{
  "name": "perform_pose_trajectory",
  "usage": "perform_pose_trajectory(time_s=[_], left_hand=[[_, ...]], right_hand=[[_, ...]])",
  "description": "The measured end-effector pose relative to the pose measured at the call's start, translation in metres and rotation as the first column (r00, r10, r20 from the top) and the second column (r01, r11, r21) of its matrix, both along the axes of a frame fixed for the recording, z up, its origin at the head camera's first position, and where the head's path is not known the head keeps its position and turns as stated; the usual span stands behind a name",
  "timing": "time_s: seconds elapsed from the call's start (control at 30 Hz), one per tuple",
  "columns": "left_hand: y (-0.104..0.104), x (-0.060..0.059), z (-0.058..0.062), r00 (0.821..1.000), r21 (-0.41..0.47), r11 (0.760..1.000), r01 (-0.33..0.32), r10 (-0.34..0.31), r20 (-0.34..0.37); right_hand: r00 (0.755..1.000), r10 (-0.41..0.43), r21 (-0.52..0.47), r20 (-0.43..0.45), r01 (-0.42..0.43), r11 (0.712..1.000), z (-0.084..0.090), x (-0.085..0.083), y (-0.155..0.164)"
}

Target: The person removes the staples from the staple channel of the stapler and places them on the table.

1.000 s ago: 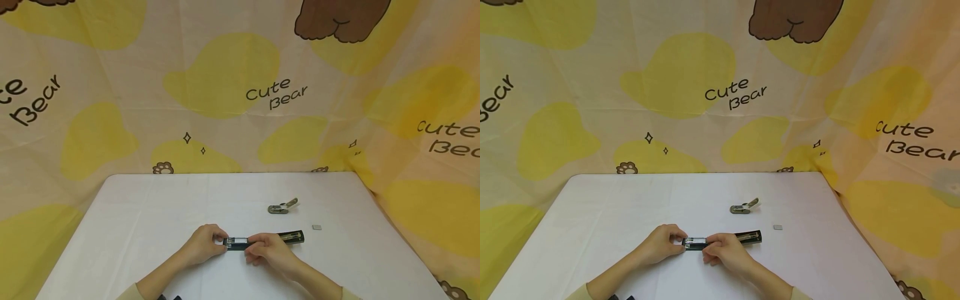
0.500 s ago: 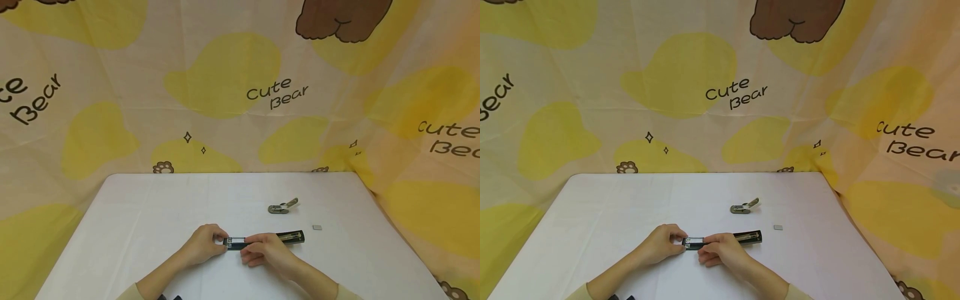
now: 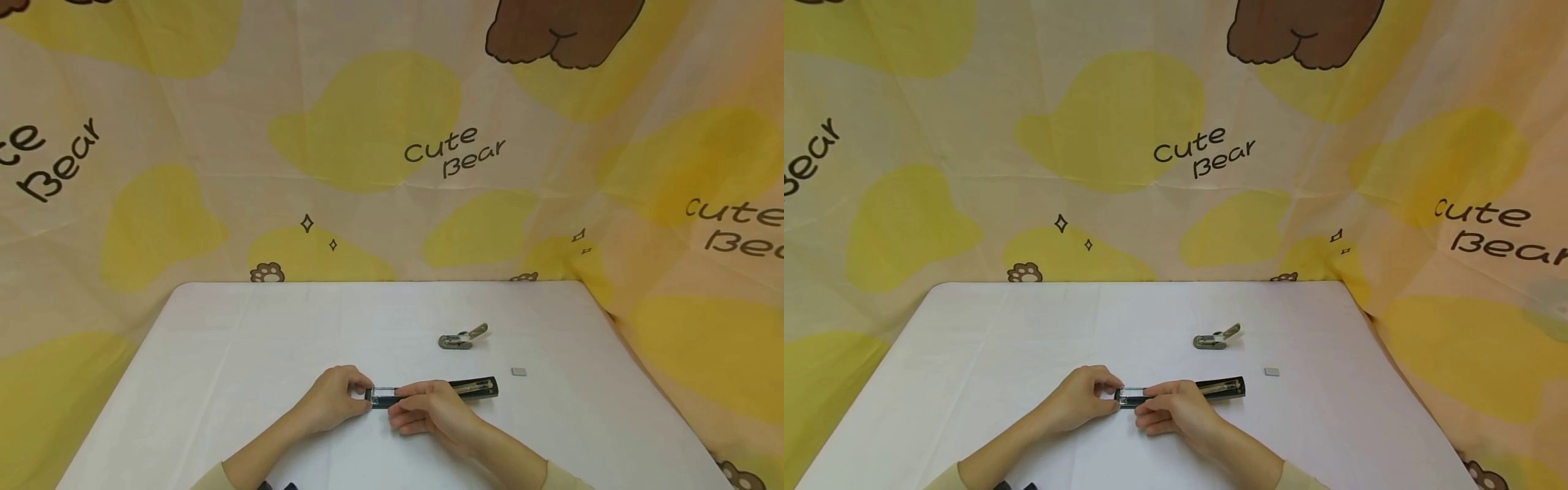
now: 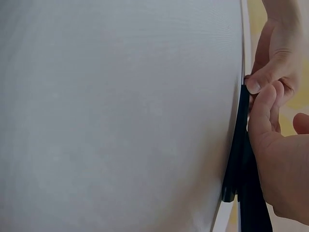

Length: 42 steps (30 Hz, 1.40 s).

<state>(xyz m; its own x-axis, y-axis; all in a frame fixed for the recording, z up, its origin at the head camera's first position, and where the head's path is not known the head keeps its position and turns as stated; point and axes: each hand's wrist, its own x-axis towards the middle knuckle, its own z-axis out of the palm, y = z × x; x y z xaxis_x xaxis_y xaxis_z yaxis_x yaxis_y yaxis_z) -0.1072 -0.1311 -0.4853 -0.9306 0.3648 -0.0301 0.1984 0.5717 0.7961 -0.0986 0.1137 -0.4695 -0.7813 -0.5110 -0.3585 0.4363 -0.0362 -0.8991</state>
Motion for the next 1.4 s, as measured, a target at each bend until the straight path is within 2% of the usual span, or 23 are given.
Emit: perform_pose_trajectory(time_s=[0.2, 0.53, 1.03, 1.4], left_hand=[[0.0, 0.0, 0.0, 1.0, 0.004, 1.0, 0.002, -0.002, -0.003], [0.0, 0.0, 0.001, 1.0, 0.006, 1.0, 0.002, -0.002, -0.005], [0.0, -0.002, -0.002, 1.0, -0.001, 1.0, 0.012, -0.012, -0.003], [-0.002, -0.002, 0.0, 1.0, 0.0, 1.0, 0.018, -0.018, 0.012]], right_hand=[[1.0, -0.008, -0.016, 0.015, 0.008, 1.0, -0.001, 0.0, -0.003], [0.996, -0.08, -0.015, 0.039, 0.081, 0.997, -0.005, 0.002, -0.009], [0.982, -0.186, 0.091, -0.034, 0.188, 0.978, -0.009, 0.005, -0.02], [0.984, -0.177, 0.122, -0.022, 0.178, 0.976, -0.005, 0.002, -0.026]])
